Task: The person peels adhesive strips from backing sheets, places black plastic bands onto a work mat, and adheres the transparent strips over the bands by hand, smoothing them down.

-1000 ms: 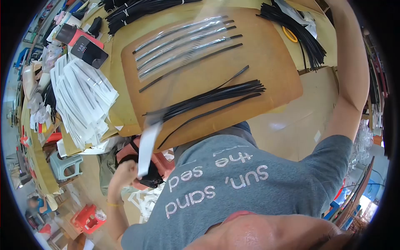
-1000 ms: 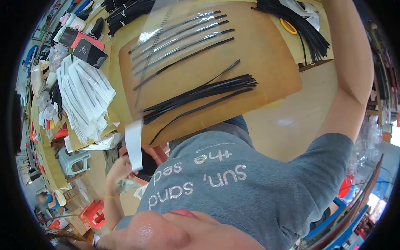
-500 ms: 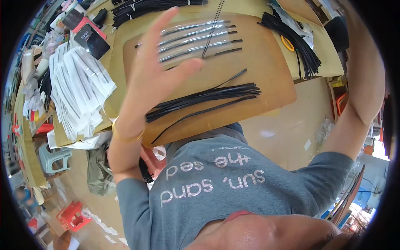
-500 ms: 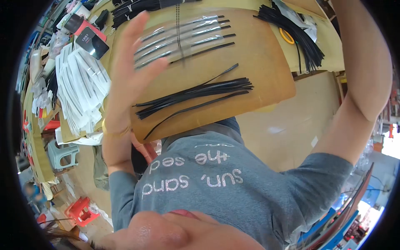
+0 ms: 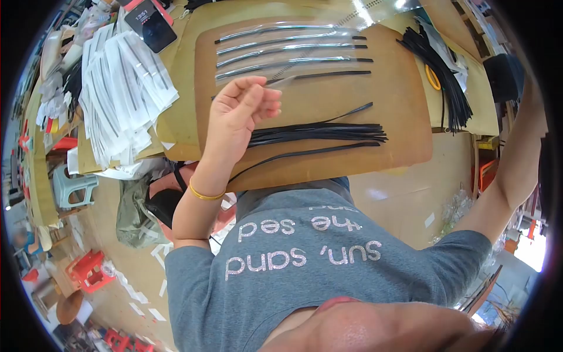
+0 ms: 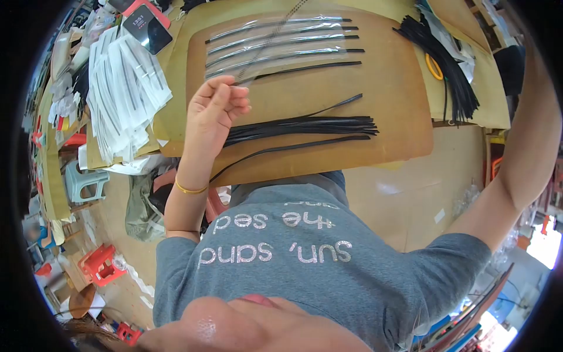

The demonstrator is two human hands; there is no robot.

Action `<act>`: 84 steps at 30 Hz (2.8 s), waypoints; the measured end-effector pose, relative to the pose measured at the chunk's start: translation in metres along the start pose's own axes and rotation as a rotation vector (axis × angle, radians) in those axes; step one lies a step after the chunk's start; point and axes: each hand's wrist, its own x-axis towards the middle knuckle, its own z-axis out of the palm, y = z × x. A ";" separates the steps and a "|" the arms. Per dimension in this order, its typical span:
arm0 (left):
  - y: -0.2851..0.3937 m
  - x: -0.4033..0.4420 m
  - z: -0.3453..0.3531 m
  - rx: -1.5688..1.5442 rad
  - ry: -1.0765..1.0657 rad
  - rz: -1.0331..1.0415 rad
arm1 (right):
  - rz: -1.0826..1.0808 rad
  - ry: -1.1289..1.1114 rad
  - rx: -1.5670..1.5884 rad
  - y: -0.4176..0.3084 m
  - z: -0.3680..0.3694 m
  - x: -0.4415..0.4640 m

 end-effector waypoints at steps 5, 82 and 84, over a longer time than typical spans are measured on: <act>0.038 0.006 -0.014 0.374 0.205 0.149 | 0.225 -0.090 0.094 0.029 0.023 -0.026; 0.022 0.011 -0.036 1.599 0.032 0.042 | 0.235 -0.545 0.331 0.056 0.218 -0.176; 0.035 0.021 -0.033 1.425 0.194 -0.171 | 0.189 -0.518 0.249 0.055 0.226 -0.170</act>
